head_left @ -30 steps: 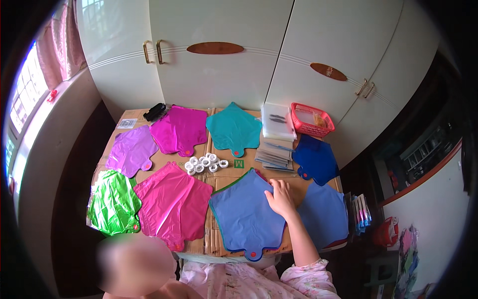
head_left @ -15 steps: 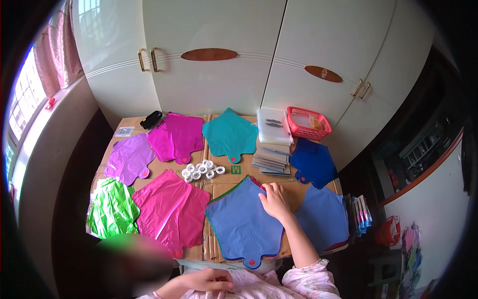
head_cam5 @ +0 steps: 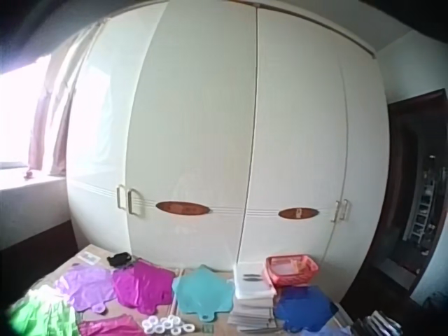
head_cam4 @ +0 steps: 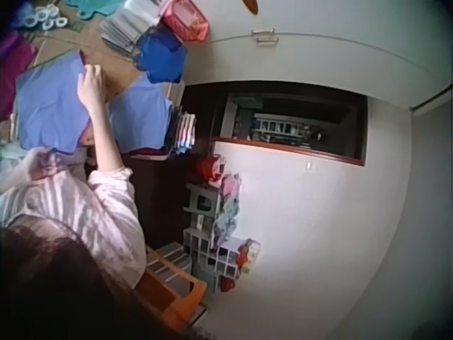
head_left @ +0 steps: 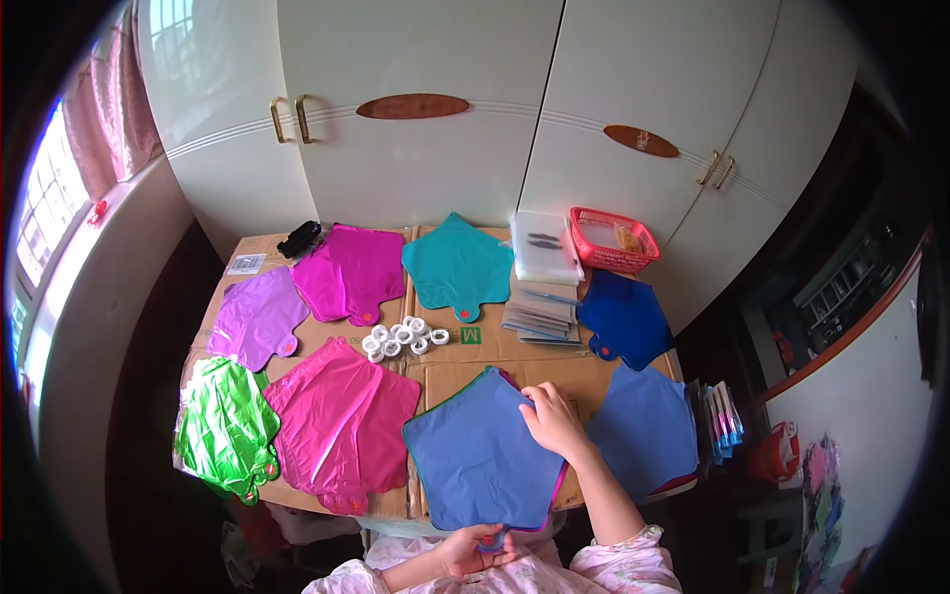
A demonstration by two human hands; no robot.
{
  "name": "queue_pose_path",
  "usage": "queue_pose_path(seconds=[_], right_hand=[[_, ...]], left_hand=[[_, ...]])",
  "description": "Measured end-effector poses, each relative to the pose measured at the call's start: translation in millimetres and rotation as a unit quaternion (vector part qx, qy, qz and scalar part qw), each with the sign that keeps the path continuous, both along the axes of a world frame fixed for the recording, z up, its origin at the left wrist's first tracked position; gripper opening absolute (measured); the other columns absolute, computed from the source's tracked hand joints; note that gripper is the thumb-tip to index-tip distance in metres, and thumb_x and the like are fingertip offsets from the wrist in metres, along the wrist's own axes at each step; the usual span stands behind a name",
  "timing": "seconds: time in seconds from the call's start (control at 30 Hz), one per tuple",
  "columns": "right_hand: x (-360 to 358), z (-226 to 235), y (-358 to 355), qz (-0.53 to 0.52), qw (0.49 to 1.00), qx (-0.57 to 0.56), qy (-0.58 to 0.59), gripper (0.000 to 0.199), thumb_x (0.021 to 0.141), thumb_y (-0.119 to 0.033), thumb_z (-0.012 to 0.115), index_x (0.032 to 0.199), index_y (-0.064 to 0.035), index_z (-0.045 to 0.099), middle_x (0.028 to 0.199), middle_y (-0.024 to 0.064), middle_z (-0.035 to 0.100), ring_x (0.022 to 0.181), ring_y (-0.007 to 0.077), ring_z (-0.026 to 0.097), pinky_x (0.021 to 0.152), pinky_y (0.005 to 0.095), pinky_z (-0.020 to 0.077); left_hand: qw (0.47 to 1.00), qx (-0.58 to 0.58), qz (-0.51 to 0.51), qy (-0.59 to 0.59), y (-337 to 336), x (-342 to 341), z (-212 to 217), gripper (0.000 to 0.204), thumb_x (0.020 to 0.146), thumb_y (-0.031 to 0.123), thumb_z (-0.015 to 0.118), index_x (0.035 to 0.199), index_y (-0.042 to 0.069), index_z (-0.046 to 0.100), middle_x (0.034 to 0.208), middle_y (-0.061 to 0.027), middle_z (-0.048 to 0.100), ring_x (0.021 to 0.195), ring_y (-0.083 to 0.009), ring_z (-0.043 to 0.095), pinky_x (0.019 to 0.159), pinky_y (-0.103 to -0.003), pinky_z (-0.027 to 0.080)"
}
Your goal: Folding and packaging colorful plastic or paper decorations into clear plastic sleeves.
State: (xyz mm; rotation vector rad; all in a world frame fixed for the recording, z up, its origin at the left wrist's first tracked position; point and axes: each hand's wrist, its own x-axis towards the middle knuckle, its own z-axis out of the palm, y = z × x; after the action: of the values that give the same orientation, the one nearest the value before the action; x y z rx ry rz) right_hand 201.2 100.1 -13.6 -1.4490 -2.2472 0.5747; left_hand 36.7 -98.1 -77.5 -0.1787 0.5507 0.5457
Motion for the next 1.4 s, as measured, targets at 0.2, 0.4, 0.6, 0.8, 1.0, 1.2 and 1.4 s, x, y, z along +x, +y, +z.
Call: queue_pose_path(seconds=[0.2,0.4,0.6,0.8,1.0,1.2,1.4], right_hand=[[-10.5,-15.1,23.7,0.007,0.994,-0.021,0.103,0.046,0.091,-0.032,0.056,0.124,-0.0009,0.047,0.117,0.0184,0.054,0.111,0.0343,0.051,0.094,0.0408,0.0421],[-22.7,-11.6,48.9,-0.002,0.963,-0.189,0.194,0.048,0.092,-0.039,0.056,0.12,-0.0002,0.053,0.113,0.0186,0.058,0.101,0.03,0.058,0.086,0.0372,0.0458],[-30.7,12.0,57.1,0.036,0.99,-0.133,0.007,0.036,0.086,-0.037,0.06,0.1,-0.003,0.064,0.095,0.0155,0.06,0.09,0.027,0.058,0.079,0.0361,0.0459],[-34.5,18.6,60.0,0.025,0.987,-0.154,0.031,0.03,0.085,-0.033,0.057,0.092,-0.0045,0.062,0.087,0.0145,0.063,0.088,0.0283,0.06,0.078,0.0373,0.0463],[-41.3,35.6,59.4,-0.001,0.983,-0.184,0.007,0.028,0.086,-0.032,0.055,0.09,-0.0062,0.063,0.083,0.0113,0.066,0.079,0.0268,0.062,0.072,0.0373,0.047],[-43.1,27.9,64.6,-0.025,0.982,-0.149,-0.109,0.026,0.084,-0.032,0.056,0.083,-0.0067,0.065,0.075,0.0117,0.066,0.075,0.0266,0.064,0.07,0.0369,0.0491],[-37.4,22.0,70.8,-0.006,0.98,-0.193,-0.043,0.028,0.085,-0.031,0.055,0.079,-0.0052,0.064,0.074,0.0129,0.066,0.071,0.0252,0.064,0.067,0.0378,0.0488]], left_hand=[[0.973,0.111,-0.031,0.199,-5.9,12.0,14.4,0.031,0.099,0.025,0.043,0.073,0.009,0.045,0.067,-0.002,0.044,0.064,-0.0163,0.046,0.063,-0.029,0.042],[0.876,0.343,-0.107,0.323,-7.0,4.4,-10.7,0.043,0.097,0.026,0.042,0.057,0.009,0.043,0.056,0.0005,0.04,0.056,-0.0119,0.04,0.059,-0.028,0.037],[0.865,0.347,-0.119,0.343,-10.6,-1.3,-0.1,0.041,0.097,0.028,0.042,0.064,0.007,0.052,0.062,-0.0011,0.049,0.059,-0.0123,0.045,0.061,-0.028,0.04],[0.988,0.044,-0.049,0.142,-7.5,-9.2,21.6,0.043,0.096,0.036,0.046,0.103,-0.004,0.057,0.099,-0.0146,0.063,0.095,-0.0251,0.062,0.092,-0.035,0.047],[0.998,0.037,-0.043,0.009,-7.7,-15.7,-1.3,0.048,0.096,0.037,0.046,0.106,-0.008,0.057,0.107,-0.0186,0.062,0.105,-0.0288,0.059,0.097,-0.036,0.045],[0.998,0.052,-0.027,-0.022,-8.7,-16.4,-4.6,0.053,0.095,0.039,0.047,0.111,-0.011,0.055,0.109,-0.0202,0.062,0.105,-0.03,0.059,0.096,-0.037,0.045],[0.999,0.012,-0.024,-0.035,-4.1,-15.0,2.7,0.055,0.094,0.041,0.047,0.111,-0.011,0.055,0.108,-0.022,0.063,0.105,-0.0321,0.059,0.095,-0.039,0.047]])
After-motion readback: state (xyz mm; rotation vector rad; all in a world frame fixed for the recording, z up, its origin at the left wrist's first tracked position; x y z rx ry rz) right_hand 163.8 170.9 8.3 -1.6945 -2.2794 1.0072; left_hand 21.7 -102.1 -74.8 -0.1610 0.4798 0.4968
